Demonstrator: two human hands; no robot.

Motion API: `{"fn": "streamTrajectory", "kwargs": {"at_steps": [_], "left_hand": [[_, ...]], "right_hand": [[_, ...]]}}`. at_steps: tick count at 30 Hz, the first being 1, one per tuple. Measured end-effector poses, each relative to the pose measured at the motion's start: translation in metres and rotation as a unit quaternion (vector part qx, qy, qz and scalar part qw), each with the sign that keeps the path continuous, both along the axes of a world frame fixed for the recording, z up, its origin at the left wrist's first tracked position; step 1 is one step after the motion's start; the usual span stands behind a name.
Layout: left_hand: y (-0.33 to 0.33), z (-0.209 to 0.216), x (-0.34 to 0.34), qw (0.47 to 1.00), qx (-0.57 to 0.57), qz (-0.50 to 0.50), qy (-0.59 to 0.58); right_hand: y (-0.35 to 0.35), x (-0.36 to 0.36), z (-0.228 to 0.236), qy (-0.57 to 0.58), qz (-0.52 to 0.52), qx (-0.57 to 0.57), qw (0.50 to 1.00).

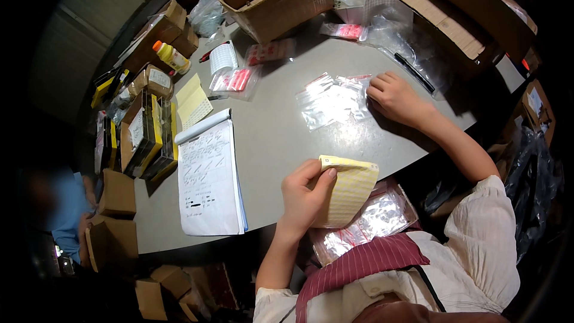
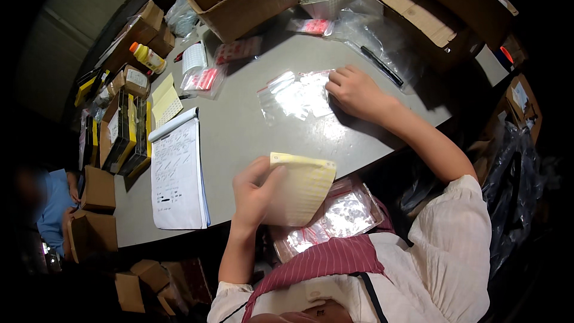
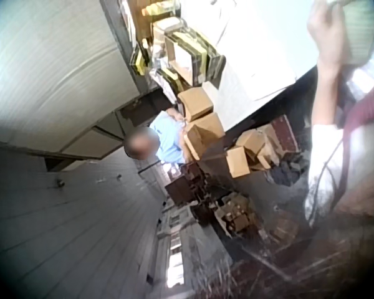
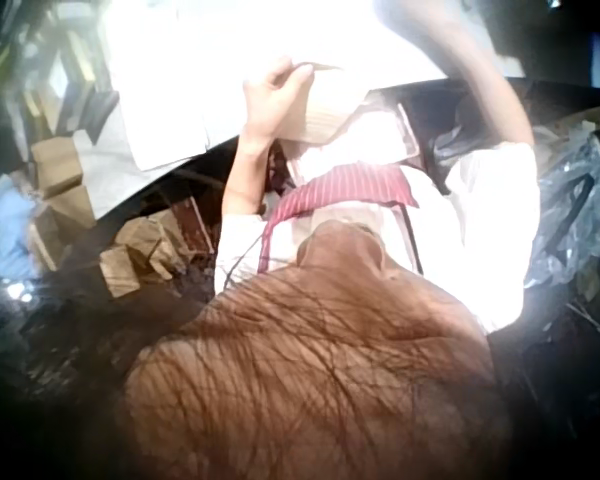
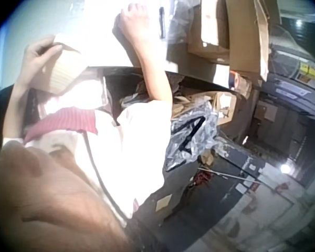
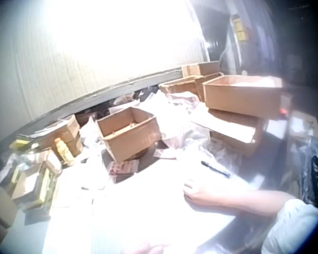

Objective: The person sits at a cluttered table and repeatedly peels small yellow sticky notes from a pad, placing them into a red plastic bin. They also handle a small plastic bag containing red items and write on a notepad with a pen.

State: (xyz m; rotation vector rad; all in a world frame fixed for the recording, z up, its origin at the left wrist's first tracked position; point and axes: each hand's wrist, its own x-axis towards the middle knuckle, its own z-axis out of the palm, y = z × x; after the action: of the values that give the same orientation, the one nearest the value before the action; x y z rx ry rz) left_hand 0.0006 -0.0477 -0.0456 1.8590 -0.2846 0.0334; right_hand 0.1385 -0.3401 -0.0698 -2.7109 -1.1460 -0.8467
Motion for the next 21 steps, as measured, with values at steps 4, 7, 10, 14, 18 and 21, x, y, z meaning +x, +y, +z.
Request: {"fn": "streamTrajectory", "kwargs": {"at_steps": [4, 7, 10, 14, 18, 21], "left_hand": [[0.006, 0.0, -0.003, 0.998, -0.04, 0.021, 0.05], [0.005, 0.001, -0.003, 0.998, -0.037, 0.014, 0.048], [0.003, 0.004, -0.004, 1.0, -0.009, -0.002, 0.018], [0.006, 0.005, -0.008, 0.999, 0.008, -0.008, 0.045], [0.012, 0.001, -0.013, 0.999, -0.027, 0.016, 0.038], [0.018, 0.01, -0.019, 0.992, -0.088, 0.042, 0.08]], "right_hand": [[-0.012, -0.042, 0.013, 0.083, -0.031, -0.008, 0.996], [-0.017, -0.067, 0.028, 0.085, -0.06, -0.019, 0.994], [-0.01, -0.08, 0.045, 0.112, -0.059, 0.062, 0.99], [-0.013, -0.086, 0.054, 0.145, -0.052, 0.156, 0.976], [-0.026, -0.084, 0.047, 0.188, -0.046, 0.126, 0.973], [-0.029, -0.094, 0.033, 0.199, -0.05, 0.095, 0.974]]}}
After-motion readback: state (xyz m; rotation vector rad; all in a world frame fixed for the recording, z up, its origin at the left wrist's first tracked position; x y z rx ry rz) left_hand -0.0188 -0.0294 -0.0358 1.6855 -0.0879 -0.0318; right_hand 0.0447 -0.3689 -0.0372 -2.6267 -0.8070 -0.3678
